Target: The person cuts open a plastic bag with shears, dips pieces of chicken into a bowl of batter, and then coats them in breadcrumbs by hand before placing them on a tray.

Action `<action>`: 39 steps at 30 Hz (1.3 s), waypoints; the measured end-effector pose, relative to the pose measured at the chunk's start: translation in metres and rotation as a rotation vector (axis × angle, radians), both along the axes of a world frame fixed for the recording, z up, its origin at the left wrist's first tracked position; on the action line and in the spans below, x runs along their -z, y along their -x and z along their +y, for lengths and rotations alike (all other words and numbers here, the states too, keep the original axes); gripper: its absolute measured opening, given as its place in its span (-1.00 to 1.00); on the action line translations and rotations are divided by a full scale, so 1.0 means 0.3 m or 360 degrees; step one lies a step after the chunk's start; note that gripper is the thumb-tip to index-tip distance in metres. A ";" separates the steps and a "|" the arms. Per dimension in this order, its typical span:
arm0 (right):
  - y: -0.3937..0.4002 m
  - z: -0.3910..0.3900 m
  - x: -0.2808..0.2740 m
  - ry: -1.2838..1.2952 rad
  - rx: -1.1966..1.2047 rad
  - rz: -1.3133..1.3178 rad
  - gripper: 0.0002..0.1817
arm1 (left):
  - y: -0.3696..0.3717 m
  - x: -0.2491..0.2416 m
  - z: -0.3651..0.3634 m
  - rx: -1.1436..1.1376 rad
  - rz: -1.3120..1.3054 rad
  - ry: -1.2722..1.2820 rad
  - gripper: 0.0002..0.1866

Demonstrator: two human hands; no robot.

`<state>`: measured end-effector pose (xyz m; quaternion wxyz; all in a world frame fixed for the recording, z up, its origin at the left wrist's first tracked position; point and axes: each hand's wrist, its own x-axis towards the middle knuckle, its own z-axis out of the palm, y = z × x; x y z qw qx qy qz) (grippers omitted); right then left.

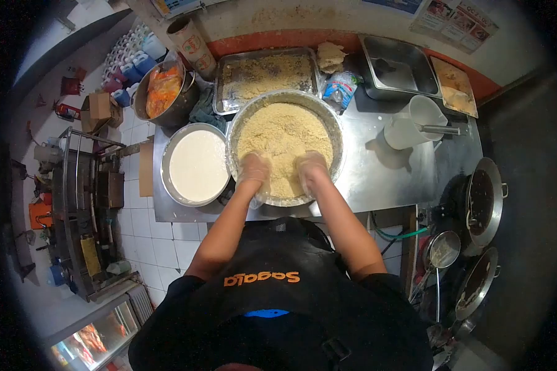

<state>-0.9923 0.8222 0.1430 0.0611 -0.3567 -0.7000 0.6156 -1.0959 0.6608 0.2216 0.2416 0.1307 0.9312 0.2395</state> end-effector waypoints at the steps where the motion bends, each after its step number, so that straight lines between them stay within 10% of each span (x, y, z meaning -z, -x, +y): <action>1: 0.016 -0.014 -0.212 0.0527 0.0176 0.0031 -0.79 | 0.006 -0.008 0.007 0.0005 0.0006 0.0000 -0.77; 3: 0.036 -0.028 -0.365 0.1063 0.0357 0.0052 -0.76 | -0.005 -0.023 0.016 0.0385 0.0827 -0.0274 -0.73; 6: 0.085 0.009 -0.285 -0.0661 -0.0151 -0.0027 -0.46 | -0.005 0.001 0.069 0.0541 0.0957 -0.1049 -0.63; 7: 0.088 -0.008 -0.269 -0.0660 -0.0153 -0.0028 -0.46 | -0.014 -0.024 0.071 0.0539 0.0957 -0.1047 -0.63; 9: 0.091 -0.054 -0.247 -0.1730 -0.1347 -0.0482 -0.34 | -0.030 -0.068 0.070 0.0922 0.0574 -0.0035 -0.56; 11: 0.069 -0.064 -0.334 -0.1710 -0.1263 -0.0543 -0.29 | -0.051 -0.008 0.037 0.0895 0.1045 -0.0234 -0.49; 22: 0.134 -0.005 -0.224 -0.2026 -0.1238 -0.0467 -0.38 | -0.068 0.002 0.064 0.0894 0.0829 -0.0299 -0.41; 24: 0.183 0.037 -0.354 -0.1588 -0.1508 -0.0642 -0.38 | -0.024 -0.133 0.110 0.0983 0.0233 0.0070 -0.41; 27: 0.173 0.039 -0.371 -0.1677 -0.1406 -0.0621 -0.37 | -0.039 -0.116 0.096 0.0968 0.0839 0.0010 -0.40; 39: 0.119 -0.003 -0.234 -0.2075 -0.1382 -0.0596 -0.37 | 0.009 -0.081 0.088 0.1074 0.0523 -0.0087 -0.39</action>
